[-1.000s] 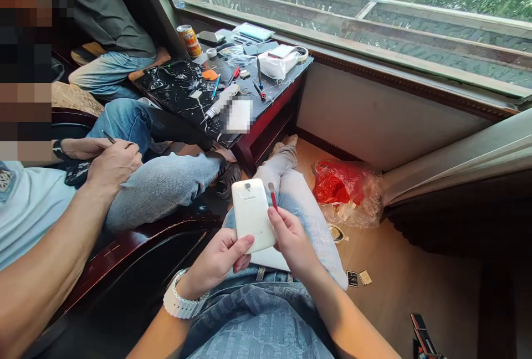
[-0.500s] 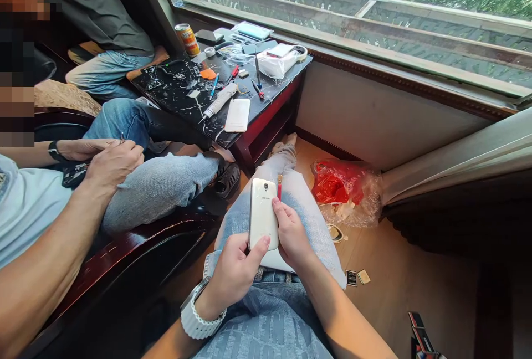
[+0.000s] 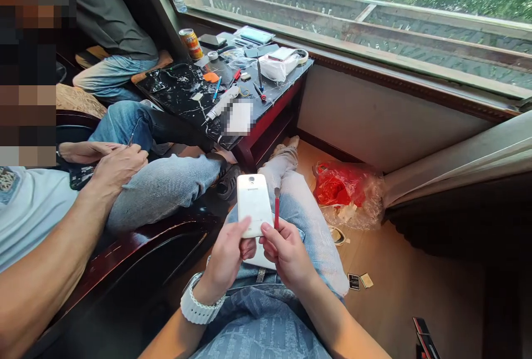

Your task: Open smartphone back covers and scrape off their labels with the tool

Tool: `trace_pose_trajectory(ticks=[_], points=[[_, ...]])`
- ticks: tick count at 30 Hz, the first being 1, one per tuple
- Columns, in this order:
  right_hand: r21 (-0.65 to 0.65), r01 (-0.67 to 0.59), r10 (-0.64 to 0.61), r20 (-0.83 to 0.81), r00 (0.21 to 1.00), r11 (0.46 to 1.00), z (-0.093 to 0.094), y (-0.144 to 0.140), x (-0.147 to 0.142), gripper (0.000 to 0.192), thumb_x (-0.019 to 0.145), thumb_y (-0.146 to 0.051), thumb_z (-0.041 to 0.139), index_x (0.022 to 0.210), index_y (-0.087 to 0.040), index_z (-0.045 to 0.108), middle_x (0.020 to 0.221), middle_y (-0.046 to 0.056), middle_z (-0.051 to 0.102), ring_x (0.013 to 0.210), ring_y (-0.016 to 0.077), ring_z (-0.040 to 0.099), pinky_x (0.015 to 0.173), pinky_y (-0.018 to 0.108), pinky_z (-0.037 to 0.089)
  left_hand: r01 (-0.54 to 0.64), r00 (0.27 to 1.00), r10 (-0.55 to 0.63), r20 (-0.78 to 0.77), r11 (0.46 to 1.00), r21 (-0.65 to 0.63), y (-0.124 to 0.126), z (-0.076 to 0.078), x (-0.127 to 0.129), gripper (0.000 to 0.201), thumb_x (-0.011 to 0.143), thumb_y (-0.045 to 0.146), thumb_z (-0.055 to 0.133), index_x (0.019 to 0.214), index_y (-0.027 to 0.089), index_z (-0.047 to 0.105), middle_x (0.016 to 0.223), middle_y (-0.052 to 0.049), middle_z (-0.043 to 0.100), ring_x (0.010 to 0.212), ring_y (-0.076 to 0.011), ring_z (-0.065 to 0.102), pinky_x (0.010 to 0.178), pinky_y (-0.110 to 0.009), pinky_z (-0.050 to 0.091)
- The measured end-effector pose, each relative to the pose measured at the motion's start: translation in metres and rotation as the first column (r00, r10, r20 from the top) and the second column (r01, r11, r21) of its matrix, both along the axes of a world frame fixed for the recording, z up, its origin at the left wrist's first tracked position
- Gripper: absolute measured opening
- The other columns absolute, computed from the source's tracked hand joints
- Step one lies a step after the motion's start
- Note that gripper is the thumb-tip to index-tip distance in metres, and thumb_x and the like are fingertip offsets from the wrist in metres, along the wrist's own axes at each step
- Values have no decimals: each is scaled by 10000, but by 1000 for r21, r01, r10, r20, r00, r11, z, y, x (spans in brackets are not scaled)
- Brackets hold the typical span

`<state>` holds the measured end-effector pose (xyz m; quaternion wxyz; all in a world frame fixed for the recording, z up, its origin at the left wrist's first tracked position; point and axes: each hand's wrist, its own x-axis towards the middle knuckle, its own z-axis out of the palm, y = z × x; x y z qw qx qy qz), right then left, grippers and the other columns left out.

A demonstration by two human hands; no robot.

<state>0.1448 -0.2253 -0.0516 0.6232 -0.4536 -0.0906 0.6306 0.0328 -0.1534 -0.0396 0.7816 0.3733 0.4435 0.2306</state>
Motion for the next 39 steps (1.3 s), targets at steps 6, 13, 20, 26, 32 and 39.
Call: trace_pose_trajectory(ticks=[6, 13, 20, 26, 32, 39], points=[[-18, -134, 134, -32, 991, 991, -1, -16, 8, 565, 749, -629, 915, 732, -145, 623, 504, -86, 319, 457, 34, 177, 444, 200, 115, -49, 995, 66, -81, 979, 200, 22, -15, -5, 609, 834, 745, 712, 685, 176, 554, 646, 5, 529, 590, -111, 446, 531, -232, 355], [-95, 4, -1, 28, 1000, 996, -10, -13, 13, 599, 798, -740, 845, 900, -185, 642, 601, -78, 391, 495, 58, 262, 454, 167, 251, -15, 995, 30, -92, 987, 157, 6, -30, -2, 594, 842, 722, 690, 661, 175, 543, 588, 20, 494, 545, -101, 414, 503, -224, 326], [-68, -1, 10, 130, 991, 998, -19, -10, 9, 590, 809, -725, 843, 953, -162, 739, 820, 49, 691, 687, 151, 580, 642, 248, 494, 68, 987, -40, -155, 981, 182, 14, -34, 0, 645, 886, 780, 614, 701, 162, 587, 616, -12, 571, 552, -117, 476, 515, -237, 372], [-82, -115, 135, 296, 946, 990, -9, -37, 26, 547, 873, -693, 802, 971, -158, 744, 850, 48, 668, 714, 141, 543, 632, 231, 439, 195, 955, -109, -276, 932, 306, 12, -37, 5, 667, 979, 799, 431, 741, 186, 544, 638, -3, 537, 561, -127, 447, 534, -263, 349], [-366, 447, -211, 532, 820, 817, -63, -85, 123, 605, 811, -719, 791, 1040, -172, 670, 794, 17, 640, 579, 127, 488, 486, 238, 344, 521, 834, -269, -482, 671, 527, 6, -27, 11, 488, 1074, 560, 401, 1017, 182, 704, 938, -96, 697, 943, -258, 623, 904, -398, 463], [-694, 603, -45, 640, 767, 393, -165, -135, 184, 352, 1087, -427, 641, 884, -142, 602, 642, -76, 470, 449, 58, 352, 437, 184, 332, 935, 351, -341, -872, 179, 306, 14, -24, -15, 675, 899, 359, 666, 1524, 154, 515, 1663, -179, 450, 1517, -396, 391, 1235, -625, 330]])
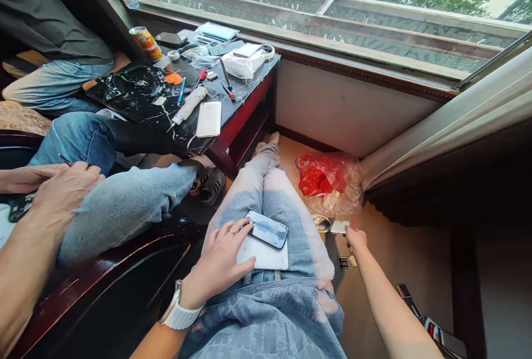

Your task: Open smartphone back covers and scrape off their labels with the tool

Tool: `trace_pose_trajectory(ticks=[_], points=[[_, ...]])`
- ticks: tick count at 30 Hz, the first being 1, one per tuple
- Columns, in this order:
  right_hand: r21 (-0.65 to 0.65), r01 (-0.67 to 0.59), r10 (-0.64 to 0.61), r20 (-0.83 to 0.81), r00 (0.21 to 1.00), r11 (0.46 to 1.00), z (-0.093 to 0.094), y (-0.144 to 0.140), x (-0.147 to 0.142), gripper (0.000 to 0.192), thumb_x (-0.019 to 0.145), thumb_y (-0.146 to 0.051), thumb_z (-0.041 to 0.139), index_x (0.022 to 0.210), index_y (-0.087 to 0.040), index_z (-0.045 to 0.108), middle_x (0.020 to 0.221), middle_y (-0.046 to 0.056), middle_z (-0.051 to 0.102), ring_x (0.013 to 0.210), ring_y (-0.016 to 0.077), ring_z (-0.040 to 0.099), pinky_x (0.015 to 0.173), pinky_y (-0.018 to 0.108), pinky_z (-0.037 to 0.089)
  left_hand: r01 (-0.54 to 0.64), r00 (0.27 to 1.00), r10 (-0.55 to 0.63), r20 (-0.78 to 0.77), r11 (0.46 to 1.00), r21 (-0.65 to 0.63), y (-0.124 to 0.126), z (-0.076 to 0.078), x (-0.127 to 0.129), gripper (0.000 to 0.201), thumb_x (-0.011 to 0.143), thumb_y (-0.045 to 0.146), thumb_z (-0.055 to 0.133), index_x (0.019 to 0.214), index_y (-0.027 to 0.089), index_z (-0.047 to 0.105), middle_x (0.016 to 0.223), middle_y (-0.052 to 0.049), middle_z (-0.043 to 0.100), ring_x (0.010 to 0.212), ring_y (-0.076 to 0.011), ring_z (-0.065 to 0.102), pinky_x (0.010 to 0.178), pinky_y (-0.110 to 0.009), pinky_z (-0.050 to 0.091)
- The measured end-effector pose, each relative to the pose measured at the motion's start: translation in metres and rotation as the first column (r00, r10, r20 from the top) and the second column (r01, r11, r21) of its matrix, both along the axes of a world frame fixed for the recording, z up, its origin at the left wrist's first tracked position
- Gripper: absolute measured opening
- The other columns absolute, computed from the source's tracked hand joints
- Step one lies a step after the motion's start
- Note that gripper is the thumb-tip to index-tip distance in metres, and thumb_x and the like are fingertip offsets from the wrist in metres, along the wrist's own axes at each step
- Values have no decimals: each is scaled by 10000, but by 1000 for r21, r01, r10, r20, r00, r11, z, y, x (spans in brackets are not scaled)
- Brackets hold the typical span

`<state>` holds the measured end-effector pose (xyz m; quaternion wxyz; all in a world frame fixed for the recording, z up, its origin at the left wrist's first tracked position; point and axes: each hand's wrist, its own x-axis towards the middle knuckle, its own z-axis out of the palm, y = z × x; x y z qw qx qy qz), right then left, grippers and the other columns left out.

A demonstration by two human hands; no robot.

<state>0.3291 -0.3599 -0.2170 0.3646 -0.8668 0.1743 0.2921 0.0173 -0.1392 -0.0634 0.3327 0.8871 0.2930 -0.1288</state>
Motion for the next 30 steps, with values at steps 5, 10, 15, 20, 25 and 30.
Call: trace_pose_trajectory(ticks=[5, 10, 15, 20, 25, 30], points=[[-115, -114, 122, 67, 990, 987, -24, -3, 4, 329, 1076, -451, 661, 1026, -125, 668, 824, -1, 638, 617, 106, 583, 587, 239, 538, -34, 994, 31, -105, 999, -26, 4, 10, -11, 941, 787, 366, 784, 1606, 140, 379, 1655, -217, 415, 1507, -412, 399, 1229, -585, 377], [-159, -214, 244, 200, 949, 964, -10, 25, 40, 333, 1055, -475, 679, 1091, -144, 682, 970, 53, 681, 805, 168, 668, 744, 320, 588, -62, 998, 60, -33, 997, -55, 4, 11, -21, 749, 781, 316, 782, 1466, 206, 500, 1433, -150, 586, 1316, -371, 537, 1151, -533, 456], [-219, -314, 365, 260, 894, 924, 20, 55, 62, 312, 1051, -431, 654, 883, -169, 623, 859, 27, 619, 768, 161, 583, 781, 327, 518, -133, 991, 134, -3, 982, -132, 7, 4, -25, 711, 774, 290, 785, 1427, 194, 521, 1432, -150, 561, 1323, -365, 504, 1150, -529, 452], [-6, -675, 642, 315, 699, 738, 68, 79, -3, 382, 942, -507, 657, 778, -234, 446, 704, -20, 534, 656, 168, 454, 704, 324, 399, -239, 960, 257, 109, 959, -151, 15, -6, -21, 524, 789, 319, 709, 1286, 190, 605, 1254, -120, 634, 1194, -335, 565, 1073, -508, 484], [186, -947, 881, 354, 313, 261, 109, 96, -91, 493, 752, -523, 850, 897, -241, 472, 1031, 42, 671, 915, 236, 578, 820, 352, 455, -520, 776, 540, 326, 840, -156, 17, -9, -11, 280, 896, 184, 429, 1066, 199, 651, 837, -20, 633, 783, -196, 613, 795, -335, 490], [92, -980, 923, 329, 199, 179, 116, 108, -111, 418, 735, -299, 830, 940, -231, 472, 1000, 49, 624, 965, 267, 538, 819, 364, 403, -631, 629, 678, 379, 731, -260, 10, -5, -7, 172, 875, 235, 519, 915, 203, 684, 757, 0, 656, 680, -161, 593, 658, -269, 435]])
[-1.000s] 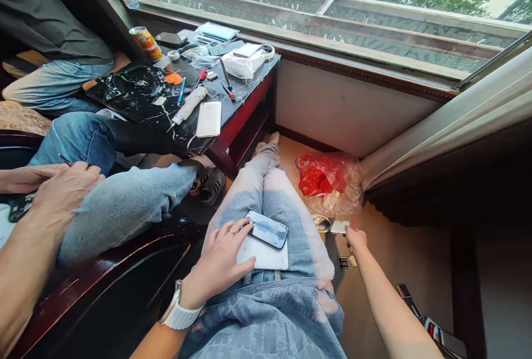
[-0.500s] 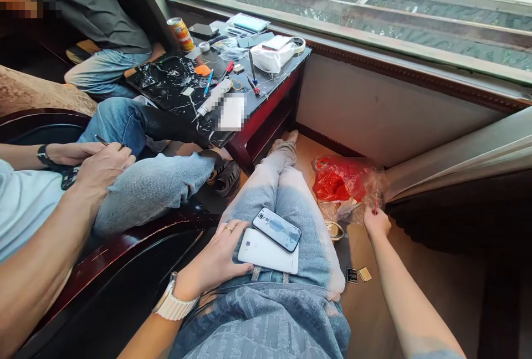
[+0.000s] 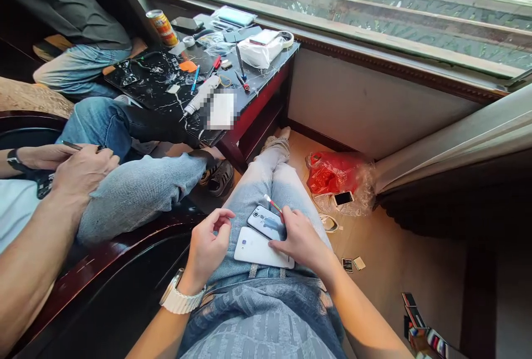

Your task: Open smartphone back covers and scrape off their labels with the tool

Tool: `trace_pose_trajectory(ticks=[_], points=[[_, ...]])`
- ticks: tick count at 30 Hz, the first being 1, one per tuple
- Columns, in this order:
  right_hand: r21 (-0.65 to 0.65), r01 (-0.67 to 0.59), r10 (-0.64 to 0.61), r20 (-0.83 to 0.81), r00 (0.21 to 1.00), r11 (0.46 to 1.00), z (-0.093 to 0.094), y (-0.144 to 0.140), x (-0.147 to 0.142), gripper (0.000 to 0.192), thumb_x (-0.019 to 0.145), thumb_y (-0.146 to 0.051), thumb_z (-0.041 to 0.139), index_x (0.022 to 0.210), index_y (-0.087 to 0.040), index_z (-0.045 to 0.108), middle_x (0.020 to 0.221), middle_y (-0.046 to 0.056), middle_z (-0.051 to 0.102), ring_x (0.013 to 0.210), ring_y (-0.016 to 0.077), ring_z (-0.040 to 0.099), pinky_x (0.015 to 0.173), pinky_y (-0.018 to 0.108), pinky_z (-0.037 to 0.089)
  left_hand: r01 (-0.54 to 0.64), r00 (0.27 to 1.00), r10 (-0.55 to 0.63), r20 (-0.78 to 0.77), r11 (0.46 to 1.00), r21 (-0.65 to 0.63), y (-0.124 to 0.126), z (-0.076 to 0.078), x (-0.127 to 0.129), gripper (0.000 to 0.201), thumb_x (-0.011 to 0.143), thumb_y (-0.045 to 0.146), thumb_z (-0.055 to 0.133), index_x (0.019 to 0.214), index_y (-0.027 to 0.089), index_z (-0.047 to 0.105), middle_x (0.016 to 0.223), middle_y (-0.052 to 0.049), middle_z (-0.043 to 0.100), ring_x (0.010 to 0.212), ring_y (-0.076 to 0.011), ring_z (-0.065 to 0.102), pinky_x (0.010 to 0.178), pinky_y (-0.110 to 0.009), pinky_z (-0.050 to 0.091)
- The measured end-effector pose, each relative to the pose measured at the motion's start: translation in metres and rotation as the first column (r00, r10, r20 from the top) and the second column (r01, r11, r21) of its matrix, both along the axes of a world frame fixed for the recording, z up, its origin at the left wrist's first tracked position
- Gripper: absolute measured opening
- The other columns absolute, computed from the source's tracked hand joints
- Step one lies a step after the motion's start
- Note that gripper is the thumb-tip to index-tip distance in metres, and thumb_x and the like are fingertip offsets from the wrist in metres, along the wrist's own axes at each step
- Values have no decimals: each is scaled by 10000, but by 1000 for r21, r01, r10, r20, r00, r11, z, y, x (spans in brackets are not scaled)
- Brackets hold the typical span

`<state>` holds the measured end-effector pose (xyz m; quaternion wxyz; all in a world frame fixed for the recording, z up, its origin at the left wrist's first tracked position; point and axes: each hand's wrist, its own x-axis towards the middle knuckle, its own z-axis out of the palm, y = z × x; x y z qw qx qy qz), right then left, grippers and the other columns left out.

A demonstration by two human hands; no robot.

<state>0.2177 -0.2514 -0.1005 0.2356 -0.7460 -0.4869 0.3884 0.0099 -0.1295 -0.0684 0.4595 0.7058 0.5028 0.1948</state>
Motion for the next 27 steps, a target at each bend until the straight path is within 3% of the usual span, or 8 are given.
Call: trace_pose_trajectory(ticks=[4, 6, 9, 11, 13, 16, 21, 27], points=[[9, 36, -36, -5, 999, 999, -5, 5, 5, 445, 743, -330, 807, 911, -244, 403, 922, 15, 609, 859, 227, 521, 754, 346, 376, -3, 1000, 4, 24, 999, -39, -4, -7, 0, 194, 895, 275, 529, 932, 195, 702, 840, -33, 714, 756, -180, 652, 701, -281, 487], [29, 104, -99, -143, 985, 994, -5, 6, 6, 491, 786, -433, 804, 896, -253, 361, 933, 9, 635, 834, 205, 539, 721, 332, 394, 13, 1000, -12, 29, 999, -48, -5, -12, 1, 206, 907, 304, 551, 960, 190, 715, 877, -50, 725, 791, -193, 659, 741, -305, 509], [28, 292, -243, -482, 842, 956, 1, 7, -1, 579, 793, -542, 838, 890, -256, 344, 987, 31, 670, 893, 195, 592, 714, 312, 456, 53, 998, -51, 47, 997, -50, -5, -17, 4, 280, 922, 373, 607, 1079, 181, 737, 1051, -99, 755, 963, -234, 687, 893, -368, 539], [2, 382, -297, -625, 722, 924, 11, 7, -10, 618, 774, -546, 876, 884, -254, 342, 1003, 44, 681, 895, 187, 611, 696, 297, 488, 105, 986, -82, 148, 981, -160, -7, -19, 9, 446, 950, 469, 631, 1276, 169, 688, 1273, -147, 729, 1175, -272, 679, 1013, -410, 541], [-19, 422, -312, -704, 639, 906, 22, 9, -20, 657, 756, -521, 913, 880, -254, 326, 1021, 43, 692, 801, 157, 610, 626, 272, 490, 189, 940, -63, 335, 913, -360, -9, -17, 15, 681, 937, 569, 687, 1467, 166, 550, 1457, -188, 643, 1355, -311, 616, 1103, -448, 527], [-12, 444, -293, -768, 570, 896, 39, 10, -32, 709, 733, -469, 967, 887, -251, 310, 1089, 38, 707, 670, 110, 590, 561, 255, 493, 251, 830, 133, 541, 778, -576, -11, -7, 24, 916, 858, 577, 824, 1569, 197, 390, 1509, -210, 603, 1392, -348, 605, 1132, -485, 526], [105, 447, -213, -768, 604, 888, 63, 5, -35, 593, 902, -535, 850, 902, -249, 331, 1178, 80, 724, 1011, 205, 713, 772, 306, 592, 280, 719, 317, 619, 684, -674, -4, 21, 26, 967, 859, 458, 858, 1628, 350, 282, 1288, -105, 740, 1154, -281, 742, 926, -403, 619], [199, 419, -168, -703, 691, 886, 84, -3, -40, 487, 994, -434, 779, 910, -252, 336, 1303, 79, 720, 1182, 209, 702, 947, 361, 605, 268, 657, 383, 649, 686, -676, 0, 36, 20, 955, 868, 464, 842, 1627, 386, 267, 1199, -61, 768, 989, -211, 782, 894, -345, 621]])
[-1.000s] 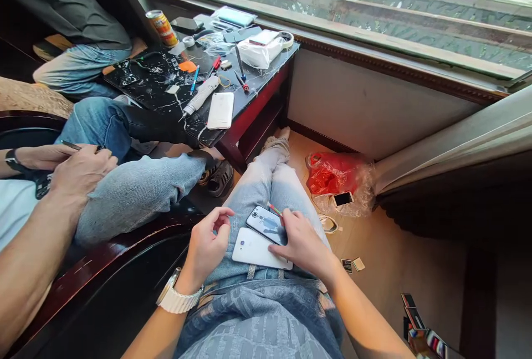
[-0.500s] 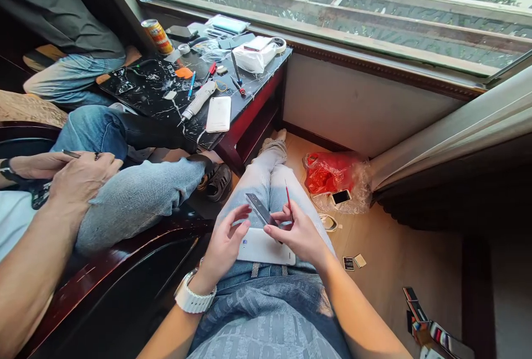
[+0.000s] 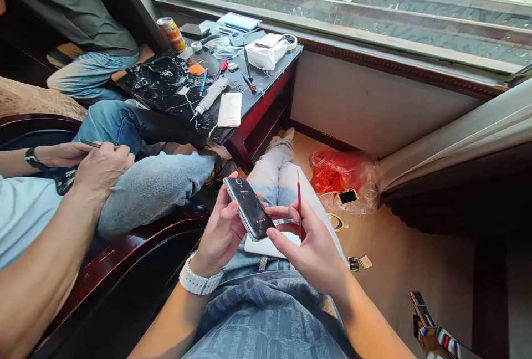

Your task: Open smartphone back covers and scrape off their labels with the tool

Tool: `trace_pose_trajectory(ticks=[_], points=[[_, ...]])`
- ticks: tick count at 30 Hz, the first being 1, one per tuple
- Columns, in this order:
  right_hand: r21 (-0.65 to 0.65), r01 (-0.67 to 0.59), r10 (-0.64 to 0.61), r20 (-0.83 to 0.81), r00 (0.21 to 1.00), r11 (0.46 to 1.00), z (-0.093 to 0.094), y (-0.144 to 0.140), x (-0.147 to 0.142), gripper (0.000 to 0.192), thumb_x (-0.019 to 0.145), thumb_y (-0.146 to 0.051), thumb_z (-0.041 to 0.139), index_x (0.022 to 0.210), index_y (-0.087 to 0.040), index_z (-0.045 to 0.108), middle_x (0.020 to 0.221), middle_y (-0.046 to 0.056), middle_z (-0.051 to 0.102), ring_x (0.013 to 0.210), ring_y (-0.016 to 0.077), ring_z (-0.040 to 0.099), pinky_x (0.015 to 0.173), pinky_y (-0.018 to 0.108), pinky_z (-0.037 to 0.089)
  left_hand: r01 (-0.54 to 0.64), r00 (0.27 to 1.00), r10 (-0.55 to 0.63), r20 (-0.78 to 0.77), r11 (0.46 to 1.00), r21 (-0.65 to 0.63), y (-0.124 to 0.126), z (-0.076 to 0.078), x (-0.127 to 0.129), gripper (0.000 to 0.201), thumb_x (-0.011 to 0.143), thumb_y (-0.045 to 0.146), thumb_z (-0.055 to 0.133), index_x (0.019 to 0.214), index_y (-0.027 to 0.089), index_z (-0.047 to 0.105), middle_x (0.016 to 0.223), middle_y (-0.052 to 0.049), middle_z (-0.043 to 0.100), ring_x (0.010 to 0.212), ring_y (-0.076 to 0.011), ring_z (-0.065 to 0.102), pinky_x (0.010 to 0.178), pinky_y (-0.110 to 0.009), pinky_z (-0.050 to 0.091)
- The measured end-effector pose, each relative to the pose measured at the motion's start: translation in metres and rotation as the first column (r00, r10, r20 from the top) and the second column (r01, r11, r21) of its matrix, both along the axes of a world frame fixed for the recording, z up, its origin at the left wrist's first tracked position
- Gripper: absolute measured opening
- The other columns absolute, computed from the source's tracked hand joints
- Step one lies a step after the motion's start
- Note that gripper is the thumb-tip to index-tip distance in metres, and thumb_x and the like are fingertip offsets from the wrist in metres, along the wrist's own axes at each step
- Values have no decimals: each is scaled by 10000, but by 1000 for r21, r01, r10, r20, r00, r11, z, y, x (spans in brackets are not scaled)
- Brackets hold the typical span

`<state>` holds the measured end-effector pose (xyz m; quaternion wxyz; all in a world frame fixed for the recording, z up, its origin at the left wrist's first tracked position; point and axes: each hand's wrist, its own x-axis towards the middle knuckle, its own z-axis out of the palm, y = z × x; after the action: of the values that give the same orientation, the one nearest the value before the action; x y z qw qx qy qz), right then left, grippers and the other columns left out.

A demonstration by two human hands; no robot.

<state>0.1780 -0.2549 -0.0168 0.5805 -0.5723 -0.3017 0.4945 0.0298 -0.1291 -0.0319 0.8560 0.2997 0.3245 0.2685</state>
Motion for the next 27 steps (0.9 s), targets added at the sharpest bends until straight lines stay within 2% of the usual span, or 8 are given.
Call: trace_pose_trajectory(ticks=[4, 9, 15, 19, 21, 24, 27], points=[[19, -2, 1, 16, 1000, 1000, 5, 0, -6, 489, 963, -383, 815, 904, -250, 348, 1248, 64, 737, 1139, 193, 724, 924, 328, 610, -14, 1000, 14, -9, 1000, 18, -1, 2, -3, 918, 885, 458, 829, 1615, 402, 276, 1182, -51, 766, 1013, -243, 784, 875, -384, 639], [30, 30, -29, -37, 999, 999, 3, 1, -10, 480, 986, -379, 794, 894, -246, 342, 1242, 78, 749, 1237, 211, 706, 917, 292, 611, -12, 1000, 12, 3, 1000, 11, -2, 3, -7, 832, 931, 456, 780, 1607, 397, 299, 1199, -52, 758, 1022, -234, 782, 868, -368, 644], [47, 62, -59, -62, 996, 997, -2, 1, -12, 459, 1000, -363, 787, 900, -241, 356, 1209, 49, 759, 1126, 164, 731, 905, 249, 600, -36, 999, 36, 5, 995, -94, -4, 0, -5, 789, 942, 502, 749, 1595, 377, 324, 1168, -61, 770, 984, -230, 790, 835, -353, 644], [55, 80, -80, -10, 997, 995, -3, 1, -11, 309, 1068, -446, 684, 954, -230, 496, 1185, 48, 755, 1147, 166, 696, 935, 255, 570, -60, 998, 61, 1, 988, -142, -5, 2, -2, 753, 962, 472, 694, 1598, 337, 314, 1152, -83, 774, 963, -227, 784, 844, -361, 637], [58, 87, -87, 0, 996, 995, -6, 1, -10, 286, 1107, -493, 598, 1013, -222, 596, 1148, 46, 736, 1044, 153, 683, 911, 257, 552, -66, 998, 69, 14, 988, -136, -7, 3, -2, 719, 969, 433, 631, 1606, 336, 311, 1157, -84, 765, 979, -235, 769, 848, -390, 637], [54, 119, -118, -11, 993, 991, -10, 1, -10, 363, 1122, -528, 542, 991, -212, 663, 895, 12, 629, 770, 116, 555, 731, 227, 485, -20, 1000, 21, 21, 999, -42, -12, 0, -7, 755, 901, 326, 610, 1612, 354, 356, 1201, -66, 730, 1008, -237, 720, 831, -406, 630], [41, 127, -127, 0, 992, 991, -11, 2, -11, 313, 1094, -524, 603, 1034, -229, 688, 717, -33, 417, 644, 109, 387, 588, 221, 360, 77, 997, -69, -46, 976, 204, -18, -7, -14, 694, 884, 305, 644, 1564, 313, 506, 1218, -52, 697, 985, -188, 650, 878, -334, 577]])
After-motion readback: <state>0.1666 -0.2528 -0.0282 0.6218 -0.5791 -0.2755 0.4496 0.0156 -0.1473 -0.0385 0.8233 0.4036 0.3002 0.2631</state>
